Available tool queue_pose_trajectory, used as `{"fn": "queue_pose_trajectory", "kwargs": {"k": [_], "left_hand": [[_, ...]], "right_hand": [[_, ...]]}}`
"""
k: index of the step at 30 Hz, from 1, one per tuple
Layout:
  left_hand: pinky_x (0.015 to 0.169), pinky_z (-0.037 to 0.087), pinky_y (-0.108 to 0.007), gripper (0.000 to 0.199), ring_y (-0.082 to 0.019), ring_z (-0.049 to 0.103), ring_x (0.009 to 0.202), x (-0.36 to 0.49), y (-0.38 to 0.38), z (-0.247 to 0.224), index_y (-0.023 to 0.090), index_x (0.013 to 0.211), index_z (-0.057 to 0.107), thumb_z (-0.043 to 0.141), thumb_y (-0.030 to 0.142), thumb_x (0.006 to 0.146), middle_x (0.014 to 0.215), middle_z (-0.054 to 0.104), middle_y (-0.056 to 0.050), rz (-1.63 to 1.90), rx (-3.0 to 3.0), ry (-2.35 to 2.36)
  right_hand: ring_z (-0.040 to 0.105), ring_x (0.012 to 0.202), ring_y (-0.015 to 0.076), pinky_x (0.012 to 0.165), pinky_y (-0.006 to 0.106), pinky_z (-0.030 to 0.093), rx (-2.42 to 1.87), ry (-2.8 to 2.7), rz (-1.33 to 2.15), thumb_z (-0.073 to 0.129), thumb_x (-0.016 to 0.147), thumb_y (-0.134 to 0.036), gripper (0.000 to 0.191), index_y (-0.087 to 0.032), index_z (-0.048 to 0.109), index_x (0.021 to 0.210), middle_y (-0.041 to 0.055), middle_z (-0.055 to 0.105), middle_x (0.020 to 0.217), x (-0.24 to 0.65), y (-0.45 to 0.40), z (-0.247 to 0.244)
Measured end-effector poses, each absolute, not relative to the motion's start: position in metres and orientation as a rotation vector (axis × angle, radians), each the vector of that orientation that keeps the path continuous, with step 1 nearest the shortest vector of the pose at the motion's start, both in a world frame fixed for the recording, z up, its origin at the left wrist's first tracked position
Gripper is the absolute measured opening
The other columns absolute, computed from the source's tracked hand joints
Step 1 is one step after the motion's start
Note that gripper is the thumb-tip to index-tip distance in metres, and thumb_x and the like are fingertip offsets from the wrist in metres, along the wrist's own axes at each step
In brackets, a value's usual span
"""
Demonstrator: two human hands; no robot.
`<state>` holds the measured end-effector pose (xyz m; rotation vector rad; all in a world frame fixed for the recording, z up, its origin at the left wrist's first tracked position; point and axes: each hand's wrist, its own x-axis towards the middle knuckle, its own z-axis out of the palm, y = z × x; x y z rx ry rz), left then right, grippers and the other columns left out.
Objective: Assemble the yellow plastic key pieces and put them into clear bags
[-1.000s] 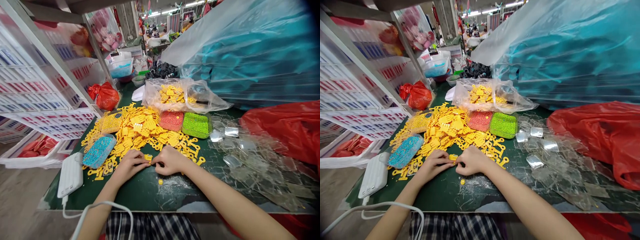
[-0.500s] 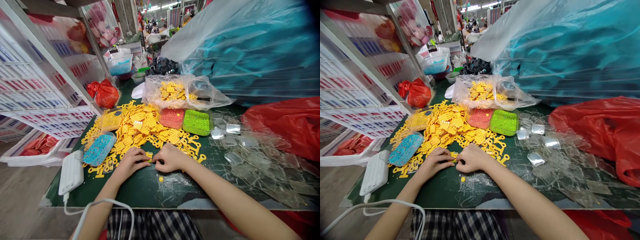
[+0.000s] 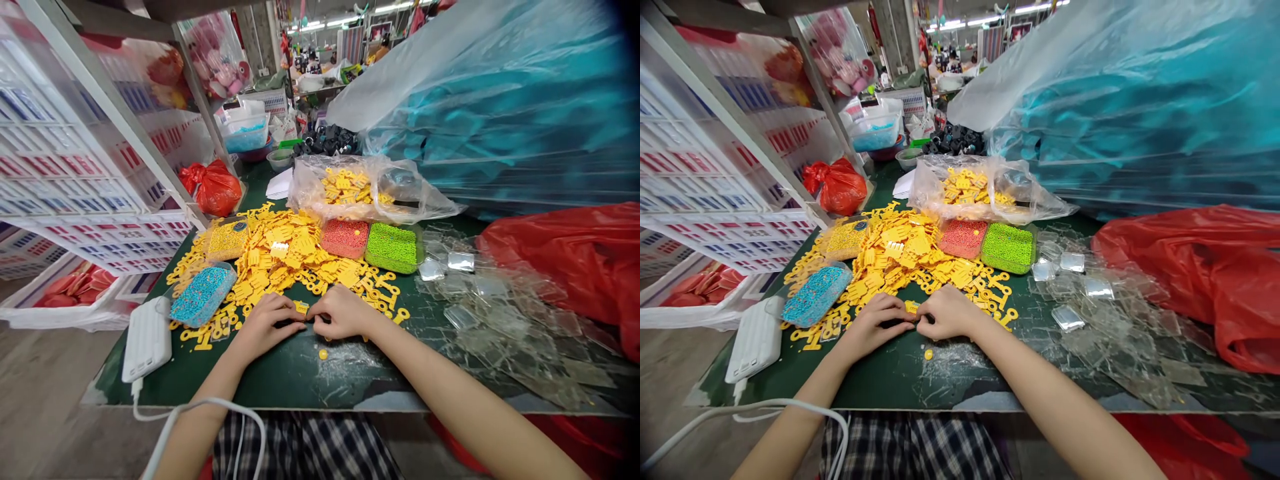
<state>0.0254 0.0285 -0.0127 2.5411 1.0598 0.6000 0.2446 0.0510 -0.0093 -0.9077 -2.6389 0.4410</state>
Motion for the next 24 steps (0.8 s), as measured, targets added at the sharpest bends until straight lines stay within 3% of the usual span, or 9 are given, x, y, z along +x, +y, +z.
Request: {"fn": "queue_pose_trajectory", "kwargs": {"k": [4,10,16,21,24], "left_hand": [[0.082,0.041,-0.032,0.030,-0.019,0.057,0.091,0.037,0.025,-0.009,0.024,0.099,0.075,0.056,0.047,0.094,0.094,0.065,-0.004,0.578,2.580,0.977],[0.080,0.035,-0.031,0.022,-0.017,0.052,0.084,0.051,0.028,-0.011,0.028,0.097,0.077,0.061,0.042,0.091,0.085,0.062,-0.001,0.458,2.638,0.892],[0.080,0.038,-0.031,0.028,-0.018,0.056,0.086,0.049,0.027,-0.005,0.023,0.087,0.074,0.056,0.043,0.094,0.088,0.066,-0.002,0.521,2.621,0.876],[0.082,0.044,-0.033,0.031,-0.020,0.058,0.091,0.095,0.062,0.047,0.020,0.092,0.070,0.049,0.041,0.098,0.096,0.065,-0.006,0.838,2.648,0.911],[0.083,0.045,-0.034,0.027,-0.021,0.059,0.090,0.155,0.108,0.070,0.018,0.088,0.070,0.053,0.038,0.096,0.095,0.066,-0.007,0.758,2.801,0.846]], "right_hand": [[0.050,0.051,0.0121,0.054,0.025,0.023,-1.012,-2.595,0.379,0.053,0.075,-0.021,0.022,-0.018,0.075,0.071,0.0029,0.068,0.058,0.254,0.059,-0.006],[0.049,0.053,0.0125,0.054,0.026,0.020,-1.128,-2.524,0.281,0.052,0.076,-0.019,0.022,-0.017,0.074,0.074,0.0030,0.067,0.058,0.264,0.069,-0.005],[0.049,0.053,0.0131,0.053,0.027,0.020,-1.140,-2.533,0.240,0.054,0.080,-0.023,0.021,-0.017,0.069,0.067,0.0027,0.066,0.058,0.263,0.067,-0.001],[0.059,0.066,0.0170,0.056,0.027,0.031,-1.159,-2.549,0.175,0.054,0.088,-0.032,0.023,-0.017,0.070,0.080,0.0053,0.071,0.074,0.259,0.069,0.003],[0.062,0.078,0.0214,0.065,0.031,0.041,-1.045,-2.572,0.087,0.051,0.091,-0.028,0.024,-0.013,0.069,0.098,0.0098,0.072,0.089,0.254,0.071,0.002]]}}
